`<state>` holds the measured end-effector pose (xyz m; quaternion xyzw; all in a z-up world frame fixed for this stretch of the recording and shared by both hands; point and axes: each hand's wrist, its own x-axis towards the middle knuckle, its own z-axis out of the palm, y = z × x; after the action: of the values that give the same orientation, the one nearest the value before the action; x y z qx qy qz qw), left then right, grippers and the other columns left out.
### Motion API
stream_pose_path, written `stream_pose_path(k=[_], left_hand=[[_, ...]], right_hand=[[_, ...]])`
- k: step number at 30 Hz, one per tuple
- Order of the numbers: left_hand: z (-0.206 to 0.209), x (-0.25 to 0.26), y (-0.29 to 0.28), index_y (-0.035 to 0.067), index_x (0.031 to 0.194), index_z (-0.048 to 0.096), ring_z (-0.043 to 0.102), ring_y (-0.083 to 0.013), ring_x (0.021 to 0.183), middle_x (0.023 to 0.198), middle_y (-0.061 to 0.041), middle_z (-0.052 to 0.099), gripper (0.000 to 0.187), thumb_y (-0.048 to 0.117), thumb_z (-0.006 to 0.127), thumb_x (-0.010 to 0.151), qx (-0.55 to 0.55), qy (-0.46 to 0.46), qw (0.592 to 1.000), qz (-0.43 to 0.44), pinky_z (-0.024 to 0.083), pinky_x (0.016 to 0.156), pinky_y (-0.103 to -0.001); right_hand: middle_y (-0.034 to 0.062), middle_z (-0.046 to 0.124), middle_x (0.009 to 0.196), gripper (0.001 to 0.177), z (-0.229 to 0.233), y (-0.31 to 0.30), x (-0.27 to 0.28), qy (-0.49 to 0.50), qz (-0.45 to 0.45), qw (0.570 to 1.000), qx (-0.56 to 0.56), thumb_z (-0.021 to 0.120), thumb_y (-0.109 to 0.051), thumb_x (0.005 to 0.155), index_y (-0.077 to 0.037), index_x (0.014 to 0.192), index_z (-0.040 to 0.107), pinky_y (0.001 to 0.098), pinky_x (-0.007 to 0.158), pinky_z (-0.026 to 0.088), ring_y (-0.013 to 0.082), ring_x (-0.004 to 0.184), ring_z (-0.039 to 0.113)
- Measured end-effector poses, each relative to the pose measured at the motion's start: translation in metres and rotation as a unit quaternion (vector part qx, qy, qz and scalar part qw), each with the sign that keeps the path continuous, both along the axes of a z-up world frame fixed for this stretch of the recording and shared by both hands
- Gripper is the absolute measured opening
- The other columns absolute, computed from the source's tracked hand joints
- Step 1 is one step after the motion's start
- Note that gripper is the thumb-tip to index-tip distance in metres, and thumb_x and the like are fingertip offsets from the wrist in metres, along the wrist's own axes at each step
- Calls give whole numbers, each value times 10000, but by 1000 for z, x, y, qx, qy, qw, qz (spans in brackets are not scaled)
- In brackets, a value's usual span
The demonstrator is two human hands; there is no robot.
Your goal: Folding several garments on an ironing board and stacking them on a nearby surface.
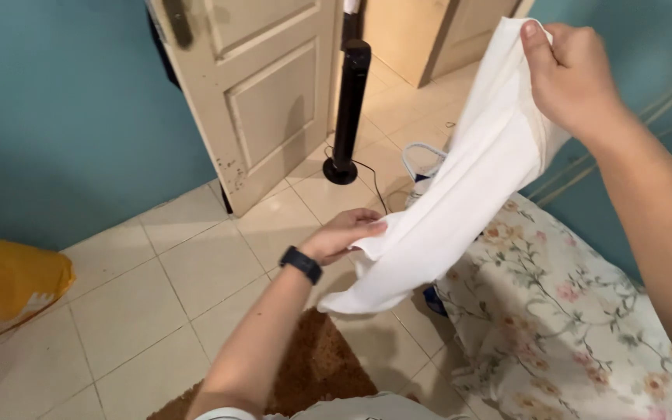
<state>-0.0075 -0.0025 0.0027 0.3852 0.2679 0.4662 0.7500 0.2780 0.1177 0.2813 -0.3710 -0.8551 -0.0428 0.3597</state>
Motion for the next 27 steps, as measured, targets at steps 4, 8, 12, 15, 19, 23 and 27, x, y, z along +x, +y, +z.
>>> stream_pose_path(k=[4, 8, 12, 15, 19, 23, 27], left_hand=[[12, -31, -10, -7, 1240, 657, 703, -157, 1021, 1175, -107, 729, 467, 220, 820, 866, 82, 227, 970, 17, 580, 883, -298], [41, -69, -17, 105, 1111, 773, 743, -154, 706, 956, -86, 794, 258, 286, 676, 955, 162, 473, 843, 197, 634, 680, -327], [109, -110, -34, 105, 1022, 800, 714, -180, 584, 731, -121, 758, 281, 341, 650, 1045, 224, 607, 714, 268, 592, 644, -350], [151, -135, -47, 139, 998, 816, 685, -238, 632, 764, -109, 742, 228, 343, 713, 991, 375, 662, 521, 386, 557, 601, -384], [190, -162, -49, 138, 1040, 821, 667, -226, 680, 806, -100, 756, 220, 344, 742, 1040, 349, 656, 512, 431, 540, 631, -371], [205, -172, -49, 79, 1169, 794, 686, -88, 797, 975, -44, 802, 253, 271, 757, 1008, 283, 415, 742, 445, 573, 725, -279], [223, -178, -59, 28, 1195, 764, 701, -90, 864, 1023, -56, 784, 332, 244, 796, 945, 236, 319, 811, 430, 595, 786, -263]], right_hand=[[256, 508, 669, 543, -12, 8, 37, -45, -60, 994, 77, 517, -279, 1242, 71, 832, 581, 479, 641, 438, 399, 646, 519], [221, 593, 691, 429, -14, 3, 55, -138, -98, 957, 237, 543, -164, 1198, 46, 829, 606, 452, 633, 489, 418, 710, 623], [206, 598, 641, 505, -22, 9, 50, -175, -184, 935, 247, 643, -251, 1205, 14, 775, 645, 470, 548, 492, 410, 589, 621], [243, 620, 719, 414, -37, 47, 57, -56, -113, 983, 133, 642, -272, 1136, 44, 873, 692, 503, 620, 518, 434, 645, 637], [232, 614, 728, 425, -40, 61, 44, -3, -123, 990, 63, 649, -278, 1185, 60, 929, 690, 500, 663, 504, 409, 680, 623], [-15, 717, 843, 300, -19, 45, 2, 345, -30, 883, -316, 706, -354, 1088, -62, 1024, 691, 360, 642, 553, 141, 736, 685], [-24, 782, 989, 181, 12, 33, -5, 410, 44, 780, -471, 690, -237, 986, -100, 1100, 722, 311, 840, 625, 106, 877, 758]])
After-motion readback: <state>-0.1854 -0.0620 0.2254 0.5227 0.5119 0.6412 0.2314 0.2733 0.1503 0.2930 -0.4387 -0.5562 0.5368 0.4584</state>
